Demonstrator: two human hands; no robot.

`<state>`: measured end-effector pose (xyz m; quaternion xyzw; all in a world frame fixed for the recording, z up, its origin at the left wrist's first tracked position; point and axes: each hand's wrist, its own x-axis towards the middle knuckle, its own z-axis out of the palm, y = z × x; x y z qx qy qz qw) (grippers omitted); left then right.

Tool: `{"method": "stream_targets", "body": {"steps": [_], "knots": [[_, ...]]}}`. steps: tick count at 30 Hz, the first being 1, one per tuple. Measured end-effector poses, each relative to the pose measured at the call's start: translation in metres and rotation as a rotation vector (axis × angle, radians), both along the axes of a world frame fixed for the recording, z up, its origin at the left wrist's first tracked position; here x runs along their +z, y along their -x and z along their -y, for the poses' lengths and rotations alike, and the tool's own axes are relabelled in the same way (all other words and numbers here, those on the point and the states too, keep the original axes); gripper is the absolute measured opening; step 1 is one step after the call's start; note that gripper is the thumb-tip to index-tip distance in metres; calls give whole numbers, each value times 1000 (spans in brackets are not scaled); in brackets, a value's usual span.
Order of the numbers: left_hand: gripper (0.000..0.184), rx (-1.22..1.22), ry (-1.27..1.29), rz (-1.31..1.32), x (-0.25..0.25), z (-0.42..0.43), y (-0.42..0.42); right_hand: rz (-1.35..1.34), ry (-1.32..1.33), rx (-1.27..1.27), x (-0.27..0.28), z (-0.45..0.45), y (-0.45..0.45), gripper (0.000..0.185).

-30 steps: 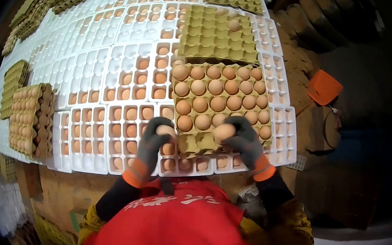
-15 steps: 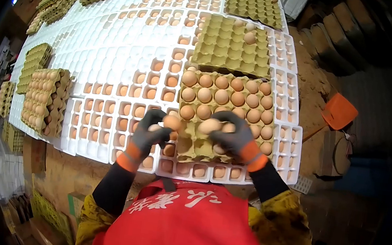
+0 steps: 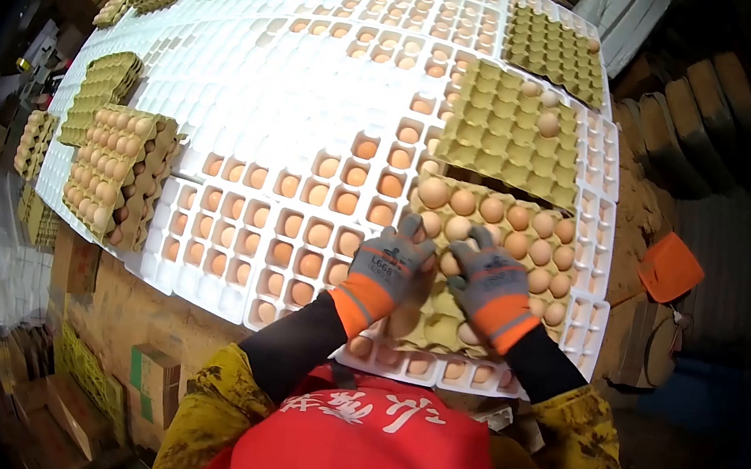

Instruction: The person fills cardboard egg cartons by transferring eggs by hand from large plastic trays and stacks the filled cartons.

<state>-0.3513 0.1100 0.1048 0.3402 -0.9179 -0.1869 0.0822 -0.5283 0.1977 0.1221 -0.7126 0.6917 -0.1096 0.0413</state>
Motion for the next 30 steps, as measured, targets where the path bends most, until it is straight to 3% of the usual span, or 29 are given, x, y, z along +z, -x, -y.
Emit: {"method": "stream_targets", "body": {"steps": [2, 4, 8, 11, 15, 18, 20, 22, 24, 26, 27, 28, 30], "knots": [[45, 58, -114, -320, 8, 13, -26, 374, -126, -157, 27, 7, 6, 41], [51, 133, -141, -471, -10, 51, -68, 523, -44, -145, 34, 41, -3, 41], [47, 414, 69, -409, -51, 147, -148, 834, 105, -179, 28, 96, -39, 41], [43, 491, -70, -142, -53, 193, -157, 606, 162, -105, 0, 179, -97, 40], [45, 384, -21, -117, -72, 214, -145, 191, 20, -191, -61, 258, -136, 42], [39, 318, 42, -226, -69, 231, -134, 270, -7, -244, -90, 271, -139, 42], [39, 266, 15, -288, -75, 248, -125, 522, 92, -253, -96, 284, -138, 35], [41, 255, -81, 32, -83, 263, -110, 729, 227, -278, -99, 304, -134, 32], [47, 246, -136, -51, -84, 272, -107, 1120, 43, -442, -93, 316, -118, 29], [51, 269, -429, -548, -92, 285, -118, 1517, -155, -614, -89, 321, -106, 28], [46, 296, -444, -722, -98, 292, -118, 1506, 112, -616, -91, 325, -106, 27], [42, 317, -463, -892, -103, 298, -116, 1230, 218, -566, -90, 320, -101, 29], [39, 230, -421, -890, -95, 308, -108, 787, 542, -267, -124, 328, -93, 33]]}}
